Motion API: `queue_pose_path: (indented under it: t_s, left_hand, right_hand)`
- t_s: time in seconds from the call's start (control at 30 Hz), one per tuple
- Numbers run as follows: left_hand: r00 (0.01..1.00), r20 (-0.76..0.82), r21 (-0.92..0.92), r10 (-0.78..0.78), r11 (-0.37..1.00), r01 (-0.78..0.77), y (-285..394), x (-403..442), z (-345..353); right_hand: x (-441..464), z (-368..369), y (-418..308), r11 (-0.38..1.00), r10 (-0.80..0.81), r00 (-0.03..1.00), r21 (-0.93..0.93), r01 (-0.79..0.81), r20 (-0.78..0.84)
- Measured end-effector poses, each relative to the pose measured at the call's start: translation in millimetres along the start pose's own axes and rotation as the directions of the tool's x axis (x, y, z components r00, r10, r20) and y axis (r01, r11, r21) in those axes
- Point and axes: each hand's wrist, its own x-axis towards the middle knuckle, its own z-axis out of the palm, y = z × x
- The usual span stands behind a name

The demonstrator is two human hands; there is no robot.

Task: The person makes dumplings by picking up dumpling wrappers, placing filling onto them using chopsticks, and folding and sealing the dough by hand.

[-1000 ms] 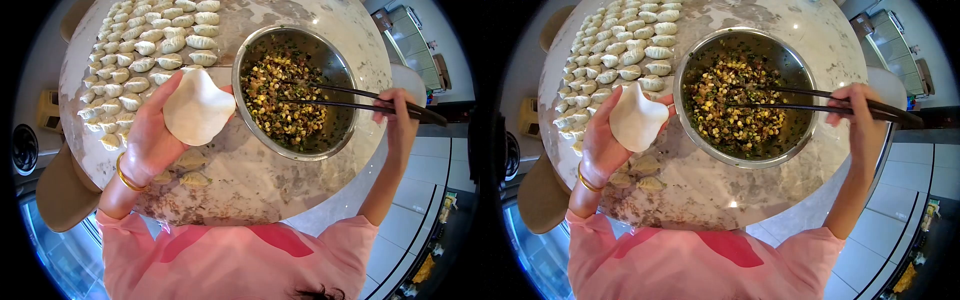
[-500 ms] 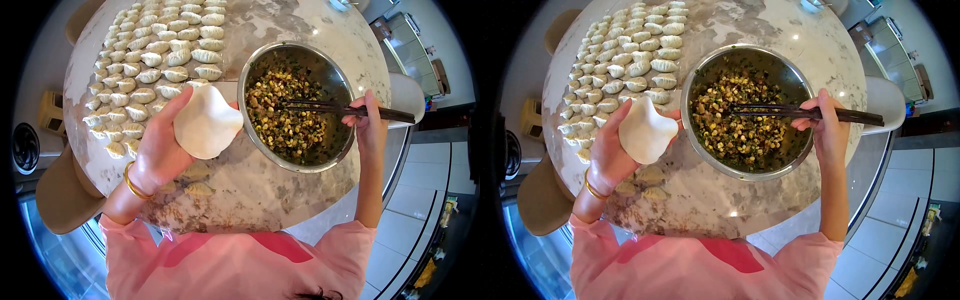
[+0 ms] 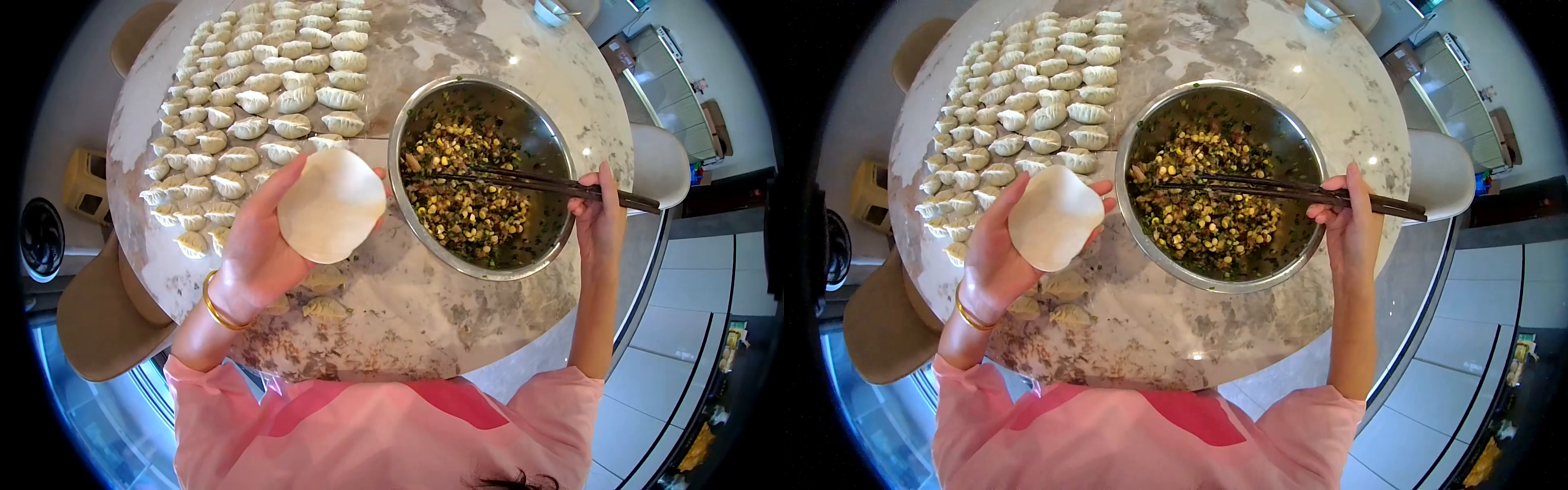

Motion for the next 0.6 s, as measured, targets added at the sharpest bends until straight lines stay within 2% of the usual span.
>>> queue_pose_path:
  t_s: [0.1,0.2,0.27,0.37,0.47,0.57,0.6]
  left_hand:
    - [0.999,-0.006,0.002,0.034,0.999,-0.034,2,-6,0]
    - [0.999,-0.017,-0.092,0.042,0.995,-0.043,2,-8,1]
    - [0.997,0.034,-0.092,0.063,0.994,-0.059,-1,-7,0]
    - [0.997,0.012,-0.186,0.071,0.980,-0.068,-6,-3,6]
    - [0.996,0.023,-0.190,0.088,0.978,-0.082,-14,-1,13]
    - [0.995,0.023,-0.173,0.101,0.980,-0.095,-22,3,14]
    - [0.996,0.012,-0.106,0.085,0.991,-0.083,-23,2,18]
  right_hand:
    - [0,-14,4,0.996,0.030,0.999,0.083,-0.027,-0.039]
    - [-1,-28,8,0.985,0.075,0.995,0.162,-0.063,-0.069]
    - [-4,-34,7,0.977,0.095,0.992,0.200,-0.078,-0.077]
    - [-7,-37,-2,0.983,0.022,0.989,0.182,0.006,-0.148]
    - [-11,-32,-25,0.969,-0.075,0.970,0.214,0.126,-0.233]
    - [-12,-25,-46,0.953,-0.148,0.965,0.231,0.198,-0.216]
    - [-12,-26,-52,0.947,-0.169,0.973,0.248,0.204,-0.155]
